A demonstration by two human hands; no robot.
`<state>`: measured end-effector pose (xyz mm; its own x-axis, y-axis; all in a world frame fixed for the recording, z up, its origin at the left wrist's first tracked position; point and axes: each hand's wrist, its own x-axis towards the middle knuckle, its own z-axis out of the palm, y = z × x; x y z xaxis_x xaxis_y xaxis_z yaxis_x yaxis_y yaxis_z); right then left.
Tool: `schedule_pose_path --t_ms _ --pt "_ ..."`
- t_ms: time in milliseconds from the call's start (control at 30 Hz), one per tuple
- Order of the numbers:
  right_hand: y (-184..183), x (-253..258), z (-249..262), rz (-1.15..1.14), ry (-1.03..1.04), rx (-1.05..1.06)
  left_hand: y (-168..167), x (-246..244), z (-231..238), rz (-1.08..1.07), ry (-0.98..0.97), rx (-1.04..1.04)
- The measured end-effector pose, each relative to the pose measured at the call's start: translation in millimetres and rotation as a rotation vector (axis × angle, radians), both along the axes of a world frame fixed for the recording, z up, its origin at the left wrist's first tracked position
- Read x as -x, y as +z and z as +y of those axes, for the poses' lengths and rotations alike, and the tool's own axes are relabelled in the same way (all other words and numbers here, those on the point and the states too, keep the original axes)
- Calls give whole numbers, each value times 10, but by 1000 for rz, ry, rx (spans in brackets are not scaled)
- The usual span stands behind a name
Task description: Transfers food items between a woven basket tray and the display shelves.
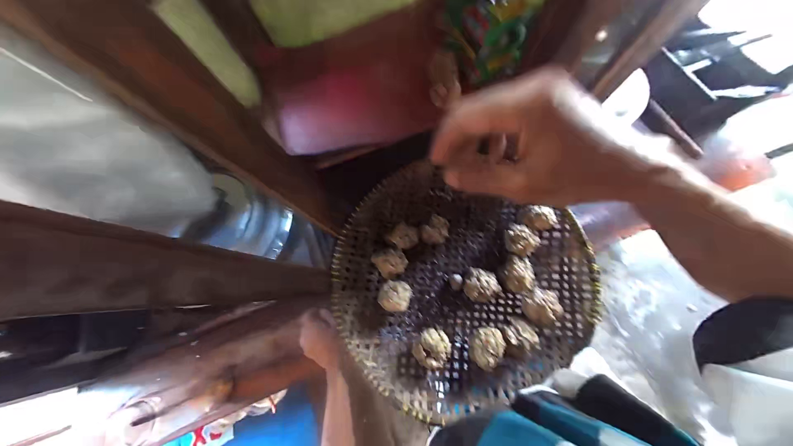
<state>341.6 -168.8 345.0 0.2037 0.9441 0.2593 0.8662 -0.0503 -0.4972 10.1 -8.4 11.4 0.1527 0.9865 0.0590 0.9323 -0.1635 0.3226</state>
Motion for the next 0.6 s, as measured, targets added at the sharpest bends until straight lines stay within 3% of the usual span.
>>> schedule_pose_path --t_ms 67,167,300,467,600 --pt "-810 -299 -576 62 -121 312 18 -27 7 29 30 37" --pt "-1796 -370 -1288 260 -436 596 48 -46 11 48 47 61" --pt "-2308 -3 -1681 517 -659 795 67 -59 -11 75 79 94" --pt "-2471 247 -1643 647 -764 624 113 -85 -53 60 102 100" --pt "-2476 219 -1674 873 -732 162 117 -68 -41 77 110 85"
